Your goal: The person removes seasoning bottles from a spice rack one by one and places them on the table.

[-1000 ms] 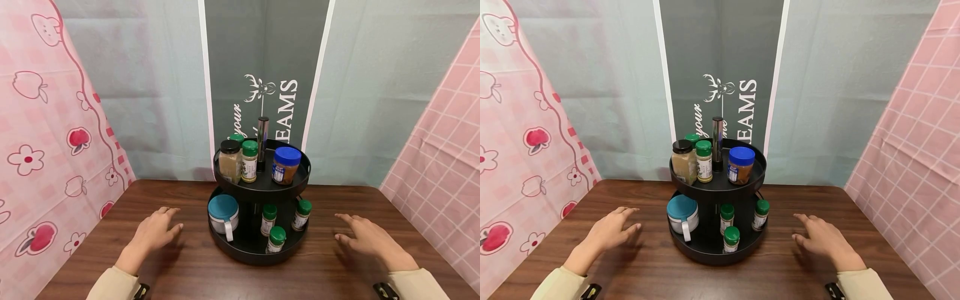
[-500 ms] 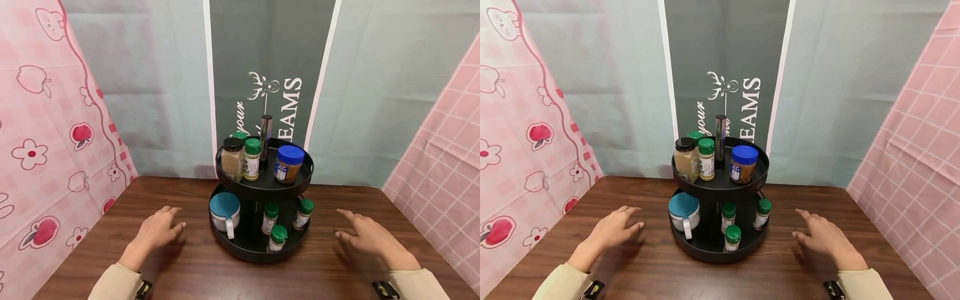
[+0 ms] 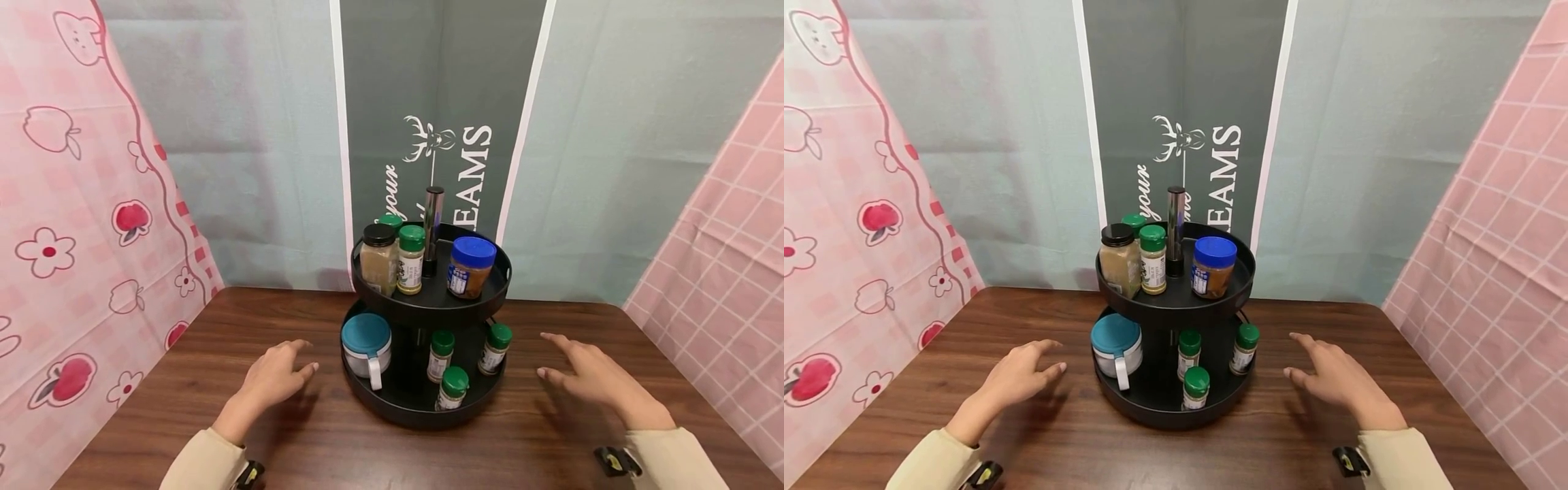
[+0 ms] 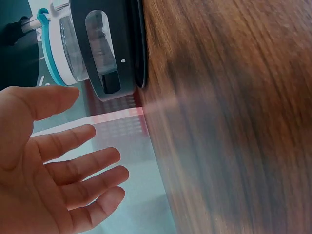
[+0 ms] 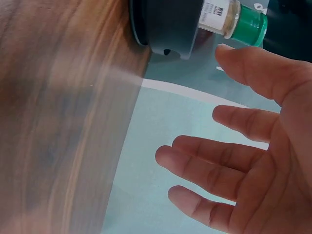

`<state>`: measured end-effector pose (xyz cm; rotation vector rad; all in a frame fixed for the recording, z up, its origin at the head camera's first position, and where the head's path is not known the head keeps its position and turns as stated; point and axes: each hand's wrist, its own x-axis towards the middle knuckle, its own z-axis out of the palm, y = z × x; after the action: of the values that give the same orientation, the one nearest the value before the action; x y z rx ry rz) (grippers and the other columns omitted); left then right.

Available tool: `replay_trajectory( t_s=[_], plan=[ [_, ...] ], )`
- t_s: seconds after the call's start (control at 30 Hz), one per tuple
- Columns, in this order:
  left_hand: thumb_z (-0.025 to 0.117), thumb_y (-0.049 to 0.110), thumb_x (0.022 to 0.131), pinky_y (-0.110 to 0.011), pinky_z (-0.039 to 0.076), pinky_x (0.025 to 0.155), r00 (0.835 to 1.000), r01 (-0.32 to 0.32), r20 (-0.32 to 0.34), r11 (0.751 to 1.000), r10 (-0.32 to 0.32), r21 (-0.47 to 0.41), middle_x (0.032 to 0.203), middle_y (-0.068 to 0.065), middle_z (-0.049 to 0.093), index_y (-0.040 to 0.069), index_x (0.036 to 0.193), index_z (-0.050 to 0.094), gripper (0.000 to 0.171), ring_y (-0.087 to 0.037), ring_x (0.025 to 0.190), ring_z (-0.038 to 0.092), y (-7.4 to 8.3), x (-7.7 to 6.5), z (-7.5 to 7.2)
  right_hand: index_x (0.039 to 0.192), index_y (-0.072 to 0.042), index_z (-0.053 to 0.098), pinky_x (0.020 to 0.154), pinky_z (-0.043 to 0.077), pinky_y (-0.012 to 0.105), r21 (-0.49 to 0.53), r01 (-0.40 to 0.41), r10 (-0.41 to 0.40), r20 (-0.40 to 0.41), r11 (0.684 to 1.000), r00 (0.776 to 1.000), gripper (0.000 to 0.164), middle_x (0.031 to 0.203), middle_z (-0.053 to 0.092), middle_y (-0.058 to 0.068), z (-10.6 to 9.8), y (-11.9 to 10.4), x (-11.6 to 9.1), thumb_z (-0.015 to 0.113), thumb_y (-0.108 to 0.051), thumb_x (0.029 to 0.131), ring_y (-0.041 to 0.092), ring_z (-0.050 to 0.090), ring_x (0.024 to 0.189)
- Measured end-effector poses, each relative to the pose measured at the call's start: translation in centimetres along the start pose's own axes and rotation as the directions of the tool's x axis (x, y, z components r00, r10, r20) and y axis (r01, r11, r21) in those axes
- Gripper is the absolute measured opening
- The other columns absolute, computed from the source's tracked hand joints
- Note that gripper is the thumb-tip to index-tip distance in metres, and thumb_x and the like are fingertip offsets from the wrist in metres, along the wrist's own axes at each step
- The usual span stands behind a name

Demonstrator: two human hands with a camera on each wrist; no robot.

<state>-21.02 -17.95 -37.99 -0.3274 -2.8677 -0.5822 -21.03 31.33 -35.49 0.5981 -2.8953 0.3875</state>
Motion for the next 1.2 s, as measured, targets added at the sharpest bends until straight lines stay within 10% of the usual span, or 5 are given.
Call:
replay_trajectory(
  t_s=[0.6,1.2],
  plan=[
    [0.063,0.028,0.082,-0.052,0.047,0.080,0.999,0.001,0.037,0.994,0.003,-0.111,0.116,-0.017,0.059,0.000,0.121,0.053,0.050,-0.031,0.101,0.055,2.6,1.2,1.0,0.131,0.001,0.040,0.072,0.047,0.055,0.051,0.011,-0.014,0.053,0.999,0.998,0.071,0.113,0.057,0.027,-0.4,-1.7,1.9,0.063,-0.044,0.081,0.037,0.055,0.096],
    [0.063,0.031,0.083,-0.041,0.050,0.067,0.997,0.066,0.059,0.975,-0.055,-0.212,0.076,0.000,0.064,-0.004,0.120,0.054,0.052,-0.013,0.071,0.058,3.6,1.4,2.7,0.132,0.000,0.039,0.074,0.048,0.054,0.060,0.045,-0.048,0.040,0.997,0.998,0.066,0.119,0.052,0.028,-0.8,-3.3,2.8,0.065,-0.032,0.081,0.033,0.057,0.092]
  ],
)
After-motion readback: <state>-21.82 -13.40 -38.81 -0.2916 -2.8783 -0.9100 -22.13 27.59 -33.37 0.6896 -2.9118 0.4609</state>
